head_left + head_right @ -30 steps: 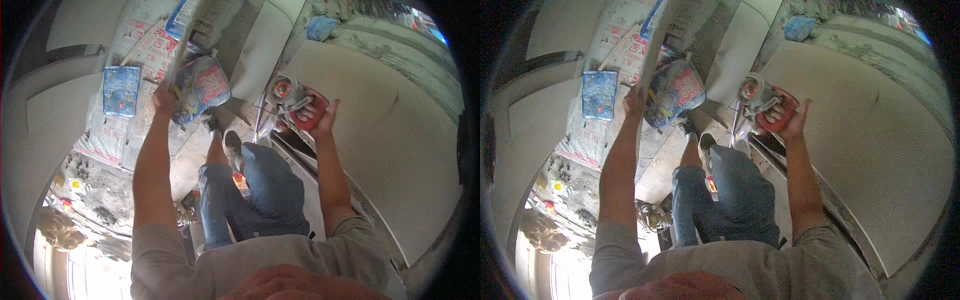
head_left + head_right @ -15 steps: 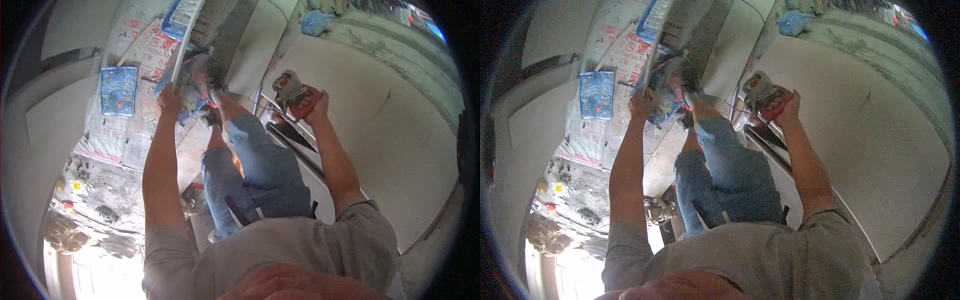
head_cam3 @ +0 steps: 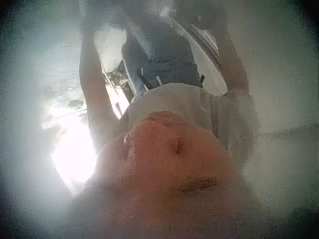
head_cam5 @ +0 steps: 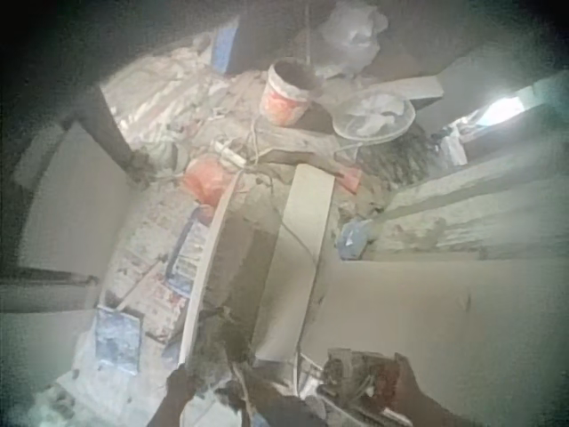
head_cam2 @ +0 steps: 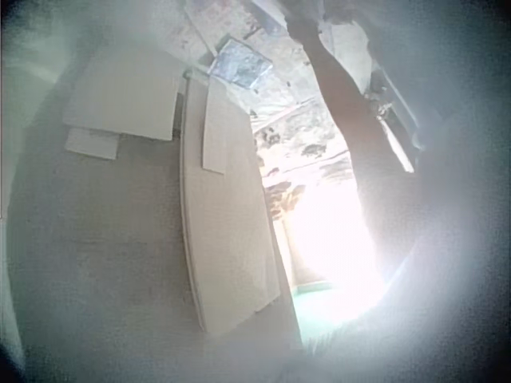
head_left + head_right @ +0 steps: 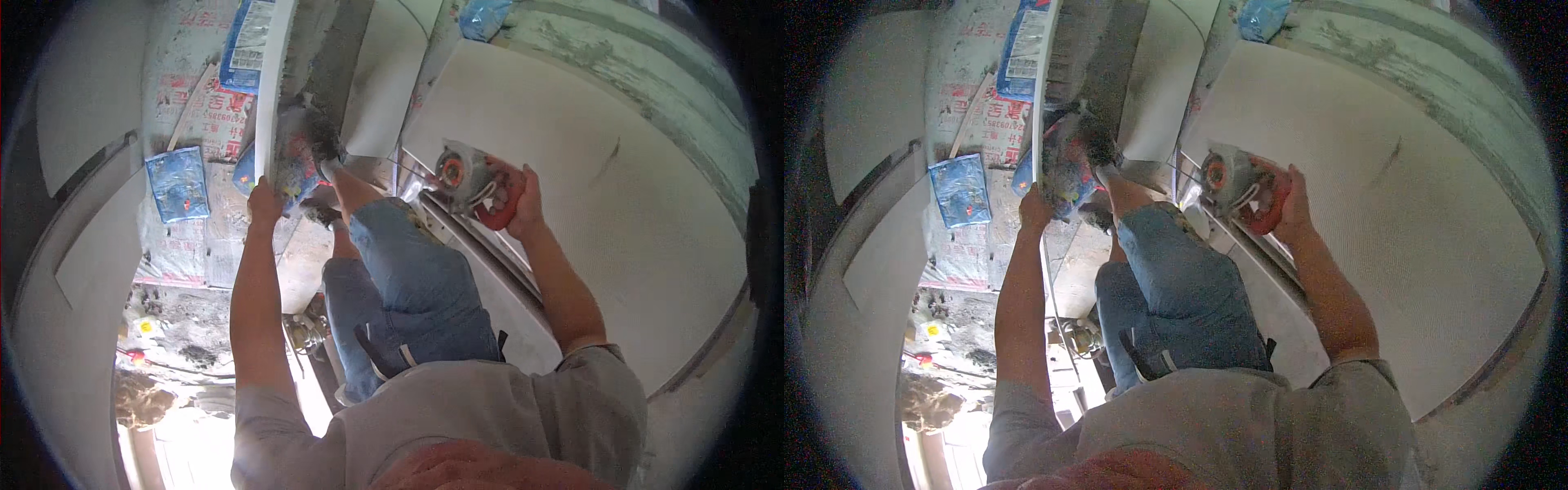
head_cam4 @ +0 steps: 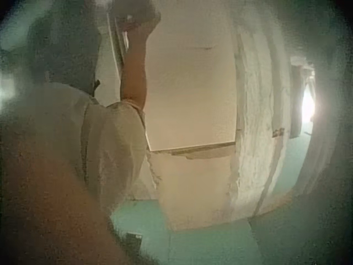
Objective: Using a small power saw to cut a white board on the floor.
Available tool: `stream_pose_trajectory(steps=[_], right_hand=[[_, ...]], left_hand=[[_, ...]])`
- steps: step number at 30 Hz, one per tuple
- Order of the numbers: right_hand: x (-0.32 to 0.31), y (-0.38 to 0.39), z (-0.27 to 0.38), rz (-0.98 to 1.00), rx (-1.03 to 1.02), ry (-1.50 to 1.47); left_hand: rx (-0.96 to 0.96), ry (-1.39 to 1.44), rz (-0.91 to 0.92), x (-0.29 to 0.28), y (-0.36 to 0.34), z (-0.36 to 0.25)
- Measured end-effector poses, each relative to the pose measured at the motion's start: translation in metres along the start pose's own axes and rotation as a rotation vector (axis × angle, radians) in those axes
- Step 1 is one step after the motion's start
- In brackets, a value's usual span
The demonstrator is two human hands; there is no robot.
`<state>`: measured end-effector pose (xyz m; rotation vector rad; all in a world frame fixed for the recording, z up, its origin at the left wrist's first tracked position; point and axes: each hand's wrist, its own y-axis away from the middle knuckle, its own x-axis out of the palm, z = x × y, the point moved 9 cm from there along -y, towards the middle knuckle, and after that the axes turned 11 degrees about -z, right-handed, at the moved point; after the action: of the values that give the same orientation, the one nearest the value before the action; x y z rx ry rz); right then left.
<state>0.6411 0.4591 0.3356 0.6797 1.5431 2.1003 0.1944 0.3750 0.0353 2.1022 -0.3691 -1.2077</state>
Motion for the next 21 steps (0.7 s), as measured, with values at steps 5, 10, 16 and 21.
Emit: stream_pose_trajectory(steps=[5, 10, 16, 21], right_hand=[[-0.06, 0.032, 0.045, -0.41, -0.259, 0.093], [-0.088, 0.067, 0.032, -0.311, -0.241, 0.209], [-0.115, 0.142, -0.025, -0.42, -0.152, 0.256], [-0.111, 0.204, -0.032, -0.029, -0.074, 0.034]], left_hand=[[-0.002, -0.018, 0.006, -0.006, -0.008, 0.002], [0.16, -0.025, -0.088, -0.015, -0.015, -0.004], [0.16, -0.022, -0.082, 0.002, -0.021, -0.01], [0.124, -0.067, -0.039, 0.041, -0.042, 0.009]])
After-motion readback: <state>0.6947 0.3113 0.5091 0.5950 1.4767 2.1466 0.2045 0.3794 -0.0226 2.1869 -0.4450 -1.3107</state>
